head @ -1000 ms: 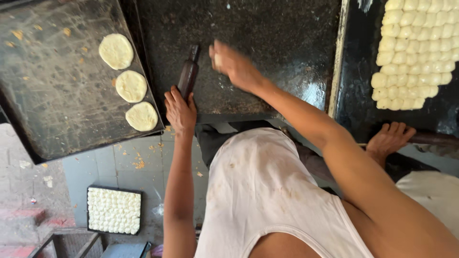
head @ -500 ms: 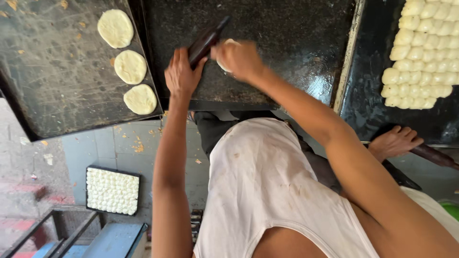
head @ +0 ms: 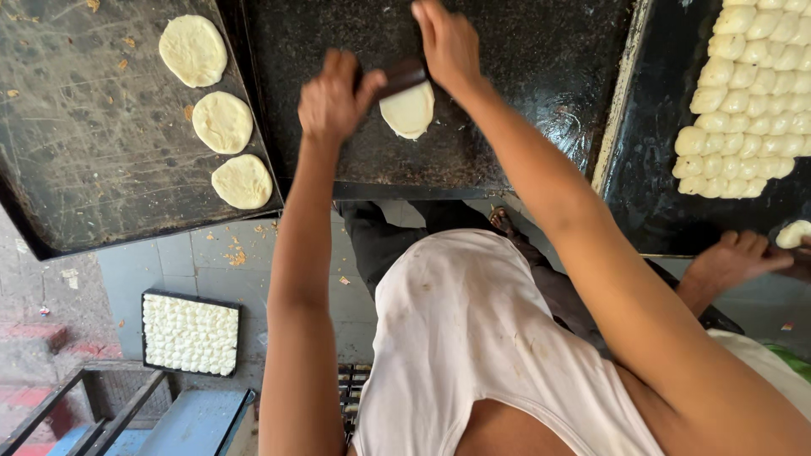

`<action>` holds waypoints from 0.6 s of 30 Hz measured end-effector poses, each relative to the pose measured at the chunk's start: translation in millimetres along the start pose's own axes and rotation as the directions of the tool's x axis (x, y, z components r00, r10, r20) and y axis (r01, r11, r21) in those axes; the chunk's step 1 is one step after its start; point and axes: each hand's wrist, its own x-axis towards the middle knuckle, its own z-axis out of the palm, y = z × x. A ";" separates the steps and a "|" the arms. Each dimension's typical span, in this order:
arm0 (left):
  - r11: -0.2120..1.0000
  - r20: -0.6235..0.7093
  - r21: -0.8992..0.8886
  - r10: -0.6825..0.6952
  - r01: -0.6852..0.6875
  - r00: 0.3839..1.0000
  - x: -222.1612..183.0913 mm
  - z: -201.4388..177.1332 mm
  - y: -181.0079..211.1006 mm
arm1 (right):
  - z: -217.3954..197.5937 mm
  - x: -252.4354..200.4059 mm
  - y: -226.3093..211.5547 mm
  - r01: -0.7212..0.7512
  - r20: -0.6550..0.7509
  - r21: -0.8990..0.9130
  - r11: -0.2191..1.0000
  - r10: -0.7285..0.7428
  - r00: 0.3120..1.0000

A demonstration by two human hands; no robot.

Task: The person rolls small balls of dough into flat circles using a rolling pin and arranges them on metal trays.

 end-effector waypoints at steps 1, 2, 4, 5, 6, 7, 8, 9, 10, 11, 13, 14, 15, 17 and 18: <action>1.000 0.012 -0.003 -0.009 0.009 1.000 2.4 -3.7 1.3 | 3.2 16.3 3.0 -0.028 0.023 -0.038 0.999 0.029 0.999; 1.000 0.023 -0.006 -0.017 0.017 1.000 3.7 -7.8 4.6 | 4.1 23.5 2.9 -0.055 0.045 -0.076 0.996 0.059 0.997; 0.996 0.009 0.058 0.073 -0.073 0.997 -11.0 -12.8 19.9 | -11.7 -21.9 -11.9 -0.021 -0.019 0.118 0.993 0.024 1.000; 0.979 -0.003 0.118 0.166 -0.165 0.986 -34.4 -11.1 32.9 | -26.4 -56.2 -22.2 -0.009 -0.033 0.060 0.998 0.011 0.999; 0.975 0.040 0.124 0.179 -0.183 0.983 -55.9 -10.5 41.7 | -38.8 -82.8 -33.5 0.003 -0.047 0.002 1.000 -0.003 0.999; 0.970 0.077 0.137 0.192 -0.201 0.978 -71.2 -11.3 45.3 | -43.8 -90.6 -41.5 -0.103 0.011 0.139 0.985 0.102 0.995; 0.979 0.010 0.143 0.145 -0.145 0.989 -84.6 -13.5 43.7 | -48.8 -95.2 -47.3 -0.212 0.087 0.266 0.940 0.196 0.977; 0.986 -0.058 0.141 0.098 -0.089 0.993 -96.8 -14.7 40.7 | -52.5 -94.8 -49.1 -0.324 0.176 0.373 0.869 0.276 0.945; 0.990 -0.125 0.134 0.051 -0.034 0.991 -103.4 -14.0 35.8 | -49.0 -81.0 -47.0 -0.156 0.073 0.101 0.983 0.149 0.986; 0.991 -0.187 0.110 -0.057 0.079 0.981 -104.5 -11.0 29.7 | -40.9 -60.3 -44.3 0.013 0.013 -0.192 0.981 -0.011 1.000; 0.955 -0.293 0.039 -0.270 0.294 0.917 -104.0 -3.9 17.3 | -31.9 -43.6 -49.0 0.276 0.114 -0.397 0.875 -0.251 0.961; 0.950 -0.293 0.050 -0.281 0.308 0.914 -107.0 -0.8 14.6 | -29.0 -37.4 -53.2 0.381 0.224 -0.307 0.872 -0.323 0.920; 0.945 -0.305 0.063 -0.289 0.322 0.908 -103.9 0.2 10.3 | -25.2 -25.3 -59.0 0.478 0.316 -0.208 0.853 -0.404 0.858; 0.955 -0.343 0.079 -0.243 0.285 0.907 -97.2 -0.3 0.1 | -35.9 -18.6 -69.6 0.152 0.584 0.195 0.969 -0.240 0.775; 0.969 -0.370 0.084 -0.188 0.234 0.910 -93.6 0.2 -5.2 | -36.2 -10.4 -79.0 -0.073 0.717 0.334 0.940 -0.203 0.667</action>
